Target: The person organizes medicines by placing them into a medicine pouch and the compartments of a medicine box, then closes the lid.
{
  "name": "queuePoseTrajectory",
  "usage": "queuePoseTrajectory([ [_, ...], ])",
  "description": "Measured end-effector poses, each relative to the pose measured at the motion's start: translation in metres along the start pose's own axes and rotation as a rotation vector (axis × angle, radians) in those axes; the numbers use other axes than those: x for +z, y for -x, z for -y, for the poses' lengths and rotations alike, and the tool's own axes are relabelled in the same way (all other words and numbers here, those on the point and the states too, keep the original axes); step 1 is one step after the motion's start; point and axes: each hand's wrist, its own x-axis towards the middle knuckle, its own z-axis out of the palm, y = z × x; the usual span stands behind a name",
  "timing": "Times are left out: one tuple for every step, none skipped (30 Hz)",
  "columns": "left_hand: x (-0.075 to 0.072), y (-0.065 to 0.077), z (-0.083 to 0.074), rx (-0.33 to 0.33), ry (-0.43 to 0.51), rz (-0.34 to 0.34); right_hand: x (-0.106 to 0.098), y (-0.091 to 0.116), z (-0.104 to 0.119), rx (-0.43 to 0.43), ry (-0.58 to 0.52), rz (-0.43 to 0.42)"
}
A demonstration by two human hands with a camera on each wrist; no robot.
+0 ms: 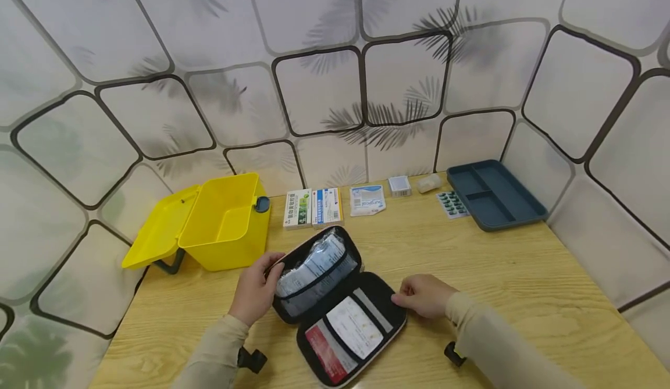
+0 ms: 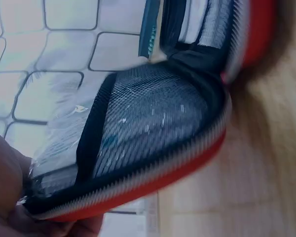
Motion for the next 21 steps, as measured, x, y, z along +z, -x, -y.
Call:
queuePoseTrajectory([
  [0.001,-0.002,-0.003,0.066,-0.040,-0.025,0.000,-0.004,0.002,-0.003,-0.010,0.021],
  [0.002,-0.004,-0.006,0.133,-0.075,-0.040,0.000,-0.008,0.004,-0.002,-0.027,0.041],
  [0.004,-0.005,-0.009,0.205,-0.103,-0.052,0.000,-0.013,0.006,0.001,-0.056,0.057],
  [0.006,-0.006,-0.013,0.281,-0.123,-0.060,0.000,-0.018,0.009,0.001,-0.090,0.067],
  [0.007,-0.008,-0.015,0.357,-0.141,-0.061,0.001,-0.023,0.011,0.000,-0.118,0.070],
  [0.009,-0.009,-0.017,0.426,-0.157,-0.056,0.001,-0.029,0.013,-0.002,-0.140,0.076],
  [0.010,-0.009,-0.019,0.484,-0.167,-0.044,0.002,-0.034,0.014,-0.010,-0.158,0.083],
  [0.011,-0.010,-0.019,0.523,-0.177,-0.021,0.003,-0.038,0.016,-0.024,-0.163,0.082],
  [0.011,-0.009,-0.020,0.553,-0.184,0.001,0.004,-0.042,0.016,-0.031,-0.175,0.082],
  [0.011,-0.008,-0.019,0.571,-0.191,0.025,0.005,-0.046,0.016,-0.038,-0.186,0.086],
  [0.011,-0.007,-0.018,0.576,-0.201,0.052,0.005,-0.048,0.016,-0.046,-0.191,0.091],
  [0.010,-0.006,-0.017,0.581,-0.209,0.074,0.006,-0.050,0.016,-0.053,-0.199,0.101],
  [0.009,-0.004,-0.017,0.578,-0.217,0.100,0.006,-0.052,0.015,-0.064,-0.201,0.109],
  [0.008,-0.001,-0.016,0.576,-0.230,0.124,0.007,-0.054,0.014,-0.073,-0.202,0.119],
  [0.007,0.001,-0.015,0.577,-0.241,0.146,0.007,-0.056,0.014,-0.076,-0.199,0.130],
  [0.006,0.004,-0.015,0.577,-0.252,0.170,0.006,-0.058,0.013,-0.080,-0.187,0.141],
  [0.004,0.007,-0.015,0.577,-0.269,0.194,0.006,-0.059,0.013,-0.080,-0.178,0.155],
  [0.003,0.011,-0.015,0.574,-0.286,0.219,0.005,-0.060,0.013,-0.075,-0.167,0.176],
  [0.002,0.014,-0.015,0.566,-0.305,0.245,0.005,-0.062,0.014,-0.064,-0.151,0.200],
  [0.002,0.018,-0.015,0.561,-0.328,0.271,0.004,-0.063,0.014,-0.056,-0.132,0.229],
  [0.001,0.021,-0.015,0.558,-0.353,0.300,0.003,-0.064,0.015,-0.050,-0.106,0.252],
])
